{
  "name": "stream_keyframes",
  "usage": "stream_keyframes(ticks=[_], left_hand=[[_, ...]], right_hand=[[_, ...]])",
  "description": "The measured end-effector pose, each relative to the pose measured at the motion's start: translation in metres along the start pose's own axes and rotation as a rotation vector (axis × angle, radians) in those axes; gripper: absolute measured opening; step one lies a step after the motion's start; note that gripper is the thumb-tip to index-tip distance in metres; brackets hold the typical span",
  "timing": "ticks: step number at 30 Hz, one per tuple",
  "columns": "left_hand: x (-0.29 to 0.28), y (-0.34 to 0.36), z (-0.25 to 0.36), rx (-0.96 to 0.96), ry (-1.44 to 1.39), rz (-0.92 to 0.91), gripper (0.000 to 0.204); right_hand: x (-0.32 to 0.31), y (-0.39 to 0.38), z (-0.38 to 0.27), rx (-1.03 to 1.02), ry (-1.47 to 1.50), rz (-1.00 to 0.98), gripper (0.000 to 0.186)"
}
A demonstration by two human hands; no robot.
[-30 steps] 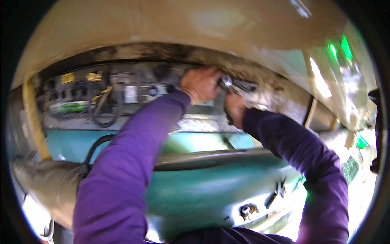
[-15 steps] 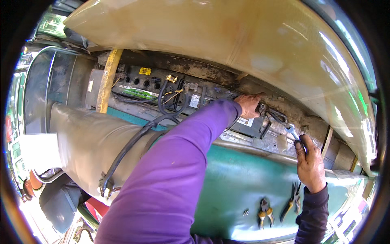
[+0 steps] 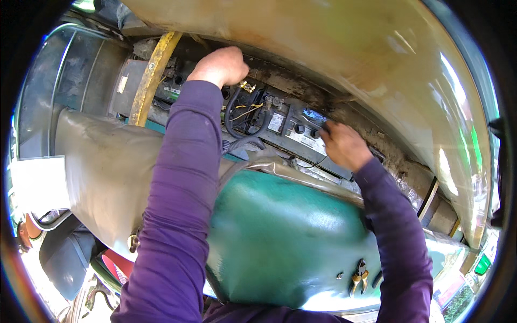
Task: The person works under the hood of a vehicle, using pliers and a wrench to adjust components near the engine. They pour liquid from a funnel into the engine and wipe the area with a cloth.
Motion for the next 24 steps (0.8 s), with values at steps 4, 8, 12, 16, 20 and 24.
stream_keyframes(ticks=[4, 8, 12, 16, 20, 24], left_hand=[[0.004, 0.019, -0.023, -0.122, -0.073, 0.079, 0.039], [-0.003, 0.013, -0.036, -0.211, -0.123, 0.077, 0.038], [-0.011, 0.005, -0.034, -0.156, -0.205, 0.177, 0.041], [-0.01, 0.007, -0.027, -0.084, -0.15, 0.19, 0.04], [-0.012, 0.003, -0.024, -0.119, -0.168, 0.185, 0.04], [-0.013, 0.002, -0.022, -0.105, -0.159, 0.188, 0.04]], right_hand=[[0.06, 0.088, -0.019, -0.041, 0.031, -0.121, 0.043], [0.106, 0.117, -0.015, 0.3, 0.321, -0.309, 0.045], [0.15, 0.114, -0.009, 0.505, 0.706, -0.199, 0.037], [0.22, 0.123, -0.009, 0.197, 1.078, -0.075, 0.029], [0.24, 0.128, -0.012, -0.206, 0.941, 0.1, 0.025], [0.211, 0.121, -0.017, -0.076, 0.863, 0.036, 0.028]])
Point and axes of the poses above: each hand's wrist, its own y-axis towards the middle knuckle, its own x-axis out of the palm, z = x × y, the point moved 8 cm from there along y, towards the middle knuckle, and after that the axes turned 1 degree about z, right-handed, at the moved point
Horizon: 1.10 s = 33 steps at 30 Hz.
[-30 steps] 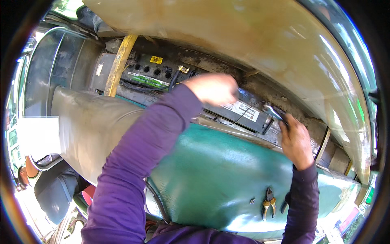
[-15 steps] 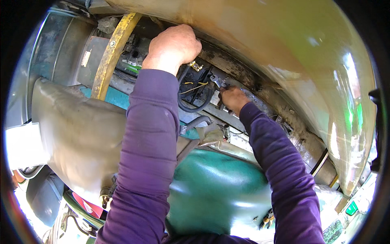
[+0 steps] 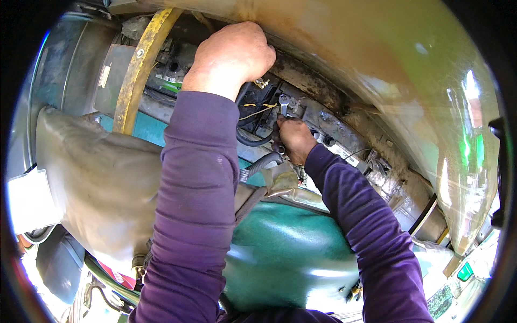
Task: The person works under the hood of a vehicle, using pliers and a wrench to adjust components near the engine. They pour liquid from a funnel into the engine and wipe the area with a cloth.
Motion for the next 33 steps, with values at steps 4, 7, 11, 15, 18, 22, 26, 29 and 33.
stream_keyframes(ticks=[4, 7, 11, 15, 18, 22, 26, 29, 33], left_hand=[[0.003, 0.005, 0.007, 0.127, 0.053, 0.011, 0.04], [0.002, 0.003, 0.003, 0.081, 0.026, 0.005, 0.04], [-0.004, -0.003, 0.005, 0.005, 0.004, 0.018, 0.04], [0.003, -0.003, 0.007, 0.016, 0.002, -0.092, 0.034], [0.023, -0.001, 0.009, 0.061, 0.006, -0.229, 0.029], [0.052, 0.005, 0.016, 0.123, 0.045, -0.262, 0.031], [0.09, 0.005, 0.028, 0.207, 0.151, -0.291, 0.039], [0.12, -0.001, 0.034, 0.195, 0.169, -0.331, 0.046], [0.148, -0.008, 0.049, 0.227, 0.371, -0.321, 0.05]], right_hand=[[-0.05, -0.006, -0.039, 0.495, -0.372, -0.054, 0.048], [-0.082, 0.029, -0.093, 0.36, -0.864, -0.217, 0.04], [-0.078, 0.068, -0.151, -0.107, -1.347, -0.372, 0.026], [-0.081, 0.032, -0.183, -0.092, -1.333, -0.152, 0.02], [-0.108, -0.033, -0.202, 0.059, -1.182, 0.039, 0.017], [-0.148, -0.1, -0.194, 0.272, -0.934, 0.052, 0.026], [-0.171, -0.103, -0.183, -0.076, -0.968, 0.381, 0.028], [-0.188, -0.097, -0.143, 0.021, -0.742, 0.314, 0.033], [-0.205, -0.108, -0.152, -0.084, -0.63, 0.348, 0.032]])
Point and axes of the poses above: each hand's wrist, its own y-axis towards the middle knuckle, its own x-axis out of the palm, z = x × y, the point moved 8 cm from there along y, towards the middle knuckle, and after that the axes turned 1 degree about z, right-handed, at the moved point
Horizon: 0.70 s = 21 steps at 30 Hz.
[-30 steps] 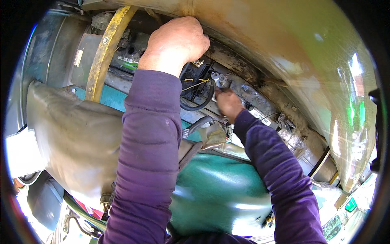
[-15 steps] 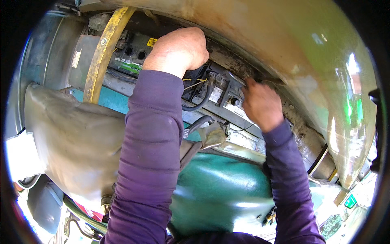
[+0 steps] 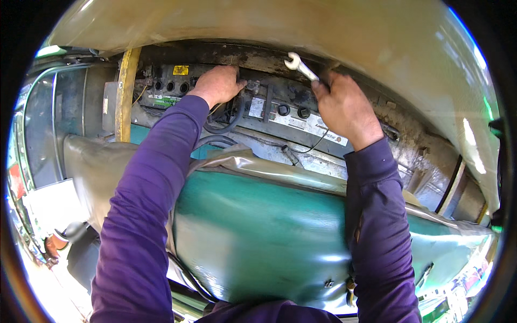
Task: The person works under the hood of a vehicle, using pliers and a wrench to adjust components near the engine. They pour liquid from a funnel into the engine and wipe the area with a cloth.
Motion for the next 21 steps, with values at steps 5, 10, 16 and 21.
stream_keyframes(ticks=[5, 10, 16, 21], left_hand=[[0.006, -0.005, 0.026, 0.042, 0.18, 0.047, 0.042], [0.013, -0.005, 0.025, -0.065, 0.254, -0.022, 0.038], [0.018, -0.002, 0.007, -0.171, 0.039, -0.007, 0.045], [0.012, 0.0, 0.01, 0.022, 0.091, 0.049, 0.046]], right_hand=[[-0.024, 0.003, -0.003, 0.106, 0.161, 0.063, 0.028], [-0.022, 0.004, 0.001, 0.169, 0.199, -0.039, 0.027], [-0.026, 0.004, -0.01, 0.089, 0.204, -0.015, 0.027], [-0.02, 0.004, -0.002, 0.179, 0.256, -0.074, 0.027]])
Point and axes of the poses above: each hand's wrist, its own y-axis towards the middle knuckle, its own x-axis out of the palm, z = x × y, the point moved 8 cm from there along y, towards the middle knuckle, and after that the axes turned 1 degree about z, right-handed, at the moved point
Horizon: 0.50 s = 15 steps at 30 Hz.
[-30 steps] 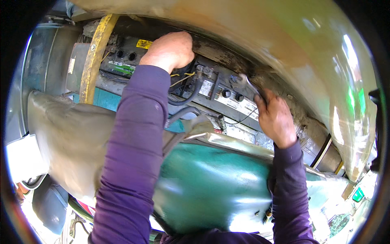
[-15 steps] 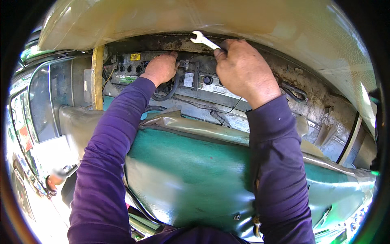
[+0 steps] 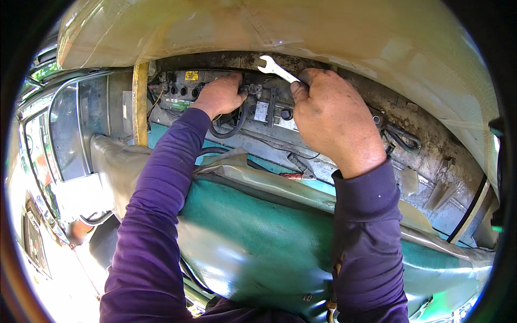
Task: The person works under the hood of a vehicle, using pliers and a wrench to adjust components near the engine. They pour liquid from a funnel into the engine and wipe the area with a cloth.
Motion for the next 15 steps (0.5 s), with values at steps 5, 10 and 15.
stream_keyframes(ticks=[5, 10, 15], left_hand=[[0.003, 0.001, 0.002, 0.002, 0.089, -0.149, 0.047], [-0.008, -0.002, -0.005, -0.086, -0.002, -0.116, 0.044], [-0.008, -0.003, 0.002, 0.035, 0.043, -0.075, 0.044]], right_hand=[[0.001, -0.003, -0.003, -0.043, 0.022, 0.017, 0.026], [-0.004, -0.006, -0.01, -0.081, 0.016, 0.065, 0.026], [0.001, -0.006, -0.005, 0.016, -0.031, -0.078, 0.035]])
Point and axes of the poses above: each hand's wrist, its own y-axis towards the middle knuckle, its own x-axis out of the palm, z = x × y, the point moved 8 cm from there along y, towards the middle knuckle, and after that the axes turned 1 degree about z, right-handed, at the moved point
